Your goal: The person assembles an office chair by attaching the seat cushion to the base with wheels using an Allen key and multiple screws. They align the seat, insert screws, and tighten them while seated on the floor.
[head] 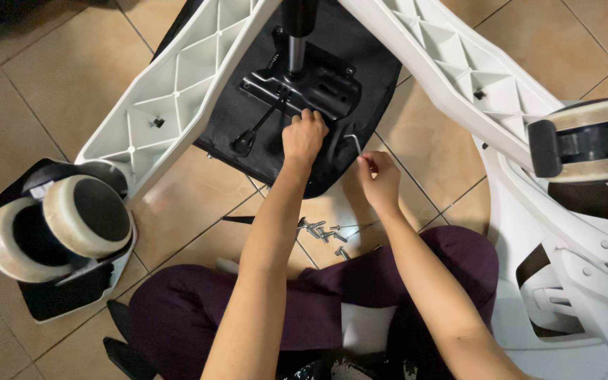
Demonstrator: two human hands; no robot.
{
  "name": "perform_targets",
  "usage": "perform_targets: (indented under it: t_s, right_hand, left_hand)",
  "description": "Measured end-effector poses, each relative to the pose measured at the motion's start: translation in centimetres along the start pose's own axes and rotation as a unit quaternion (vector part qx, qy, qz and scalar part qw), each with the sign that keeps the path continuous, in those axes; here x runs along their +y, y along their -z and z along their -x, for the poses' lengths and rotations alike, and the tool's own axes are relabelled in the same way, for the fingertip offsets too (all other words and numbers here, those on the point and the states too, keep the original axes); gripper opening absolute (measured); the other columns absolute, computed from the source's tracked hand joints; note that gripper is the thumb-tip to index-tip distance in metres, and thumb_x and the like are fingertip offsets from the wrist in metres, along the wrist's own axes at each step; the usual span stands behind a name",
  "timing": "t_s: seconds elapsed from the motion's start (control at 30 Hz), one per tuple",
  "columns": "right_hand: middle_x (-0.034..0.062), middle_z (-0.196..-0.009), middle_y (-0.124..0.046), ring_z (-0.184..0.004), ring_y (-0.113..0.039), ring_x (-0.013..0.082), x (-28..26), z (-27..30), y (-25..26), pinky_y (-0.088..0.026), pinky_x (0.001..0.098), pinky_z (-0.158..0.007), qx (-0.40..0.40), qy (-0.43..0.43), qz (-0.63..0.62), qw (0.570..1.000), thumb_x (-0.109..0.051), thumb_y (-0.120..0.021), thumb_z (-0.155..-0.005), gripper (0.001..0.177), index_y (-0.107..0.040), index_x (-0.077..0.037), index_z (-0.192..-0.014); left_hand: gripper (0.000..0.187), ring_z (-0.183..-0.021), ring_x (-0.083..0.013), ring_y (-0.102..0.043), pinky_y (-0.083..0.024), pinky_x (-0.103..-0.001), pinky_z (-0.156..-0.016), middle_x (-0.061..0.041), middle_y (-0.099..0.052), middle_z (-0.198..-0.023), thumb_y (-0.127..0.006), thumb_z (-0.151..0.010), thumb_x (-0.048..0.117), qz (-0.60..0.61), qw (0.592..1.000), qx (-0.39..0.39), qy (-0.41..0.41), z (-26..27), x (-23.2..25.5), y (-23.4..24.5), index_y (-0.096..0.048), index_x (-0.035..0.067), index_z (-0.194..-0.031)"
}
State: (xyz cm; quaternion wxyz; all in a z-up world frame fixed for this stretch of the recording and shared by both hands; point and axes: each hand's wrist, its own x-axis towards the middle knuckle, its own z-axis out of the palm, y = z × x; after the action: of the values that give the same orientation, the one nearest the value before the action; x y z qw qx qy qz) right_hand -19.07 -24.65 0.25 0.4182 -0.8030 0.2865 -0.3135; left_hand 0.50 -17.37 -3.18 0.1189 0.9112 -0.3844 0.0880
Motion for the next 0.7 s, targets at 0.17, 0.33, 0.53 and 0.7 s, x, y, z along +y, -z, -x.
perform_targets:
  t_s: [0.17,0.33,0.53,0.7]
  right_hand:
    - [0.0099,-0.09,-0.07,-0.071,-0.066,0.0194,1.3,-0.4,-0.6,-0.053,0.0307,-0.067,-0.021,-0.019,0.021,0.999,-0.015,-0.074,-0.095,0.014,-0.071,-0.001,-0.098]
    - [0.0097,-0.093,-0.071,-0.072,-0.067,0.0194,1.5,0.4,-1.1,-0.053,0.031,-0.067,-0.048,-0.017,0.018,0.999,-0.017,-0.074,-0.096,0.015,-0.072,-0.002,-0.099]
    - [0.009,-0.09,-0.071,-0.071,-0.067,0.0187,1.5,-0.1,-1.1,-0.053,0.0305,-0.067,-0.042,-0.019,0.018,0.999,-0.017,-0.073,-0.096,0.015,-0.071,-0.003,-0.1]
    - [0.0083,-0.09,-0.07,-0.07,-0.065,0.0176,1.3,-0.1,-1.2,-0.053,0.0299,-0.066,-0.038,-0.019,0.018,0.999,-0.016,-0.074,-0.096,0.014,-0.072,-0.003,-0.099]
  left_hand:
    - [0.025,-0.089,-0.0314,-0.071,-0.059,-0.044,-0.068,-0.008,-0.068,-0.1,-0.071,-0.093,0.033,0.125,0.992,-0.031,0.004,0.2,-1.0,3.4,-0.067,0.009,-0.097]
    - [0.019,-0.096,-0.031,-0.07,-0.057,-0.043,-0.076,-0.006,-0.066,-0.104,-0.073,-0.088,0.017,0.209,0.974,-0.008,-0.087,1.1,-2.6,6.4,-0.069,0.014,-0.107]
    - [0.023,-0.096,-0.0332,-0.07,-0.057,-0.045,-0.071,-0.009,-0.066,-0.104,-0.074,-0.088,0.027,0.158,0.984,-0.041,-0.077,-0.3,-1.9,7.0,-0.066,0.009,-0.1]
    - [0.034,-0.096,-0.0334,-0.069,-0.058,-0.044,-0.072,-0.011,-0.067,-0.105,-0.073,-0.095,0.037,0.109,0.992,-0.067,-0.014,-0.2,-0.7,7.2,-0.063,0.008,-0.108]
